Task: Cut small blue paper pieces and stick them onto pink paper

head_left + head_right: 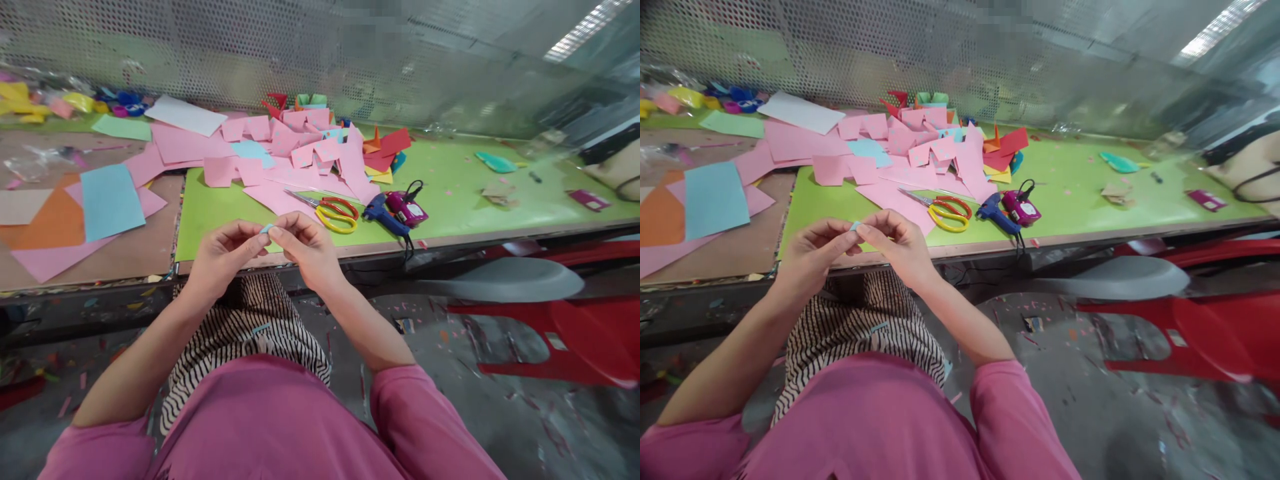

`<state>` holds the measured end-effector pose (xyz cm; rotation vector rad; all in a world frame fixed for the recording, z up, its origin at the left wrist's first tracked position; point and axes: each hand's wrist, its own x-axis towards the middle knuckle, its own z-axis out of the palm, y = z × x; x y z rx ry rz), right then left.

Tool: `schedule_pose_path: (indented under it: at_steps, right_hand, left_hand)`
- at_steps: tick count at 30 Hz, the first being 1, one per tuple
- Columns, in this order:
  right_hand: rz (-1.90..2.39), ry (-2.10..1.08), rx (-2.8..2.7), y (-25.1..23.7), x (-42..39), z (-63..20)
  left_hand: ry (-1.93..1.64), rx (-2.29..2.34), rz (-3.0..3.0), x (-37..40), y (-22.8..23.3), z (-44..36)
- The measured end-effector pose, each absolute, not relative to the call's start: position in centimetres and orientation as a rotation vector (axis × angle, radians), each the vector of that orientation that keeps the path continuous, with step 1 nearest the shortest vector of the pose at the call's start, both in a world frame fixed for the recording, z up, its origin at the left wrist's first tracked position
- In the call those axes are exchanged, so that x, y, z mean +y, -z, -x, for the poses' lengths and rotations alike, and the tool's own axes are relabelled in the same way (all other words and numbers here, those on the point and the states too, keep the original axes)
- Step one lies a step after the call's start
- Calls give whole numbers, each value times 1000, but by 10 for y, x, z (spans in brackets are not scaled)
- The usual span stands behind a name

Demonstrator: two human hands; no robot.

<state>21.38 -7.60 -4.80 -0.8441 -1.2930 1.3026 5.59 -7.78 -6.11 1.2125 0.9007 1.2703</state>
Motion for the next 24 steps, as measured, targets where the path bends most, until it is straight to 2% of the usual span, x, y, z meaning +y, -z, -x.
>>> schedule_pose_path:
  at_steps: [9,18,24]
  right_hand:
    - [913,-1254,-1384,50,-78,-218]
    - [1011,-894,-1736,30,-85,-229]
    - [984,-1140,-1583,29,-86,-226]
  left_hand:
    - [-1263,1066,-1486,-85,54,-49]
    - [-1201,1191,-1758,-90,39,-40]
    - [-1236,1072,-1414,-88,43,-33]
